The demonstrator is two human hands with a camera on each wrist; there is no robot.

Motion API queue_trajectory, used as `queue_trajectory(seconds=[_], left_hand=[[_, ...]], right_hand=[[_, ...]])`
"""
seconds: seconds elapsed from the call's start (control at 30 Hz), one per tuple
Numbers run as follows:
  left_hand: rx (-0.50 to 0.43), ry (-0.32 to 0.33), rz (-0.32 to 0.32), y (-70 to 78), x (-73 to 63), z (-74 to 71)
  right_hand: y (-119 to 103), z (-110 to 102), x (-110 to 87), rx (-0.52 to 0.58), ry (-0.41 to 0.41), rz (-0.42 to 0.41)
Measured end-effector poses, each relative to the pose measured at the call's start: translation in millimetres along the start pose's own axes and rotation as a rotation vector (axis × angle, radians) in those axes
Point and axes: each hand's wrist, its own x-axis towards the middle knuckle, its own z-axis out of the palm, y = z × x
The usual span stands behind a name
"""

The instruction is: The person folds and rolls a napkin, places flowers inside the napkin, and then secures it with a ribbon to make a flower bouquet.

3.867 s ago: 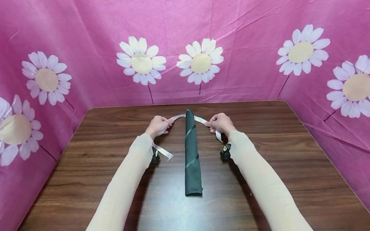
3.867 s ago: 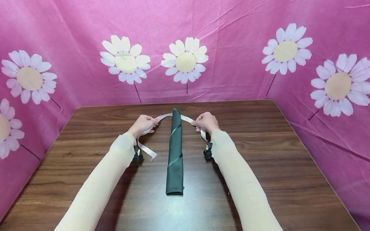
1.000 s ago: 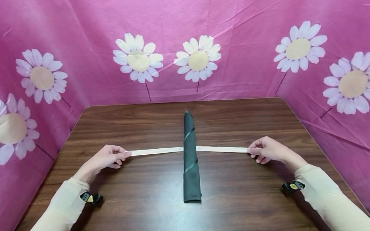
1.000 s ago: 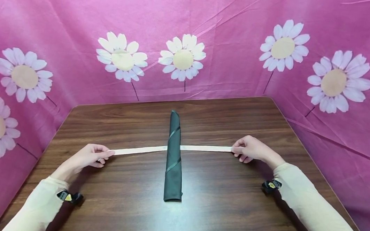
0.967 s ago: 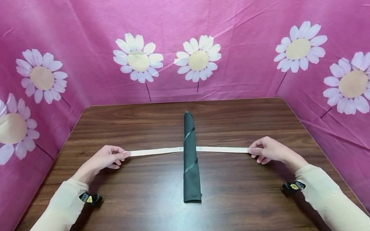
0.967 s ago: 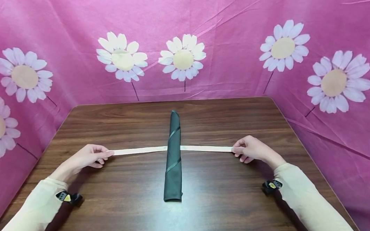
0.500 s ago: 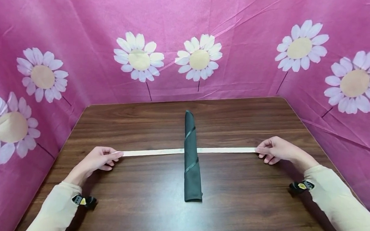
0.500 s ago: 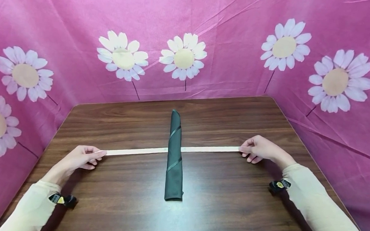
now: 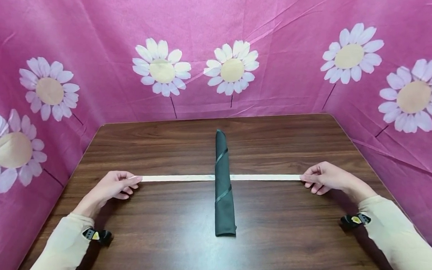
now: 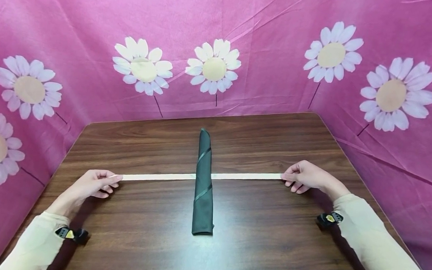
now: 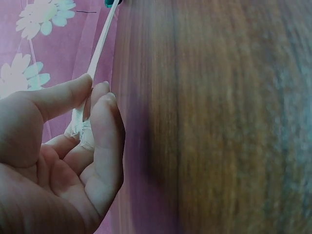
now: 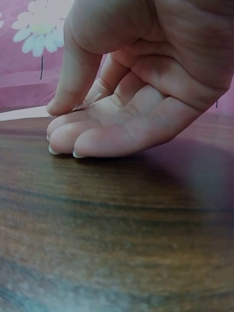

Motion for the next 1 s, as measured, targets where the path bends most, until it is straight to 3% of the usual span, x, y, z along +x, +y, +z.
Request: queue_trajectory(seconds=[0.43,0.57,0.8,1.0], left_hand=[[-0.078,0.024,0.048,5.9,1.8,3.0],[-0.127,0.002,0.107,7.3,2.4,2.5],[-0.252,-0.062,0.250,11.1,6.2,6.0],[-0.347,-0.081,0.313,19.4,12.6,16.8]], right_hand=[[-8.6,-4.1,-2.1,0.047,0.030,-0.028],[-9.2,-5.3,0.4,0.101,0.046,-0.057],[-12.9,-3.1,5.6,0.180,0.068,-0.180],[-19.1,1.9,9.9,0.254,0.110,-0.260]])
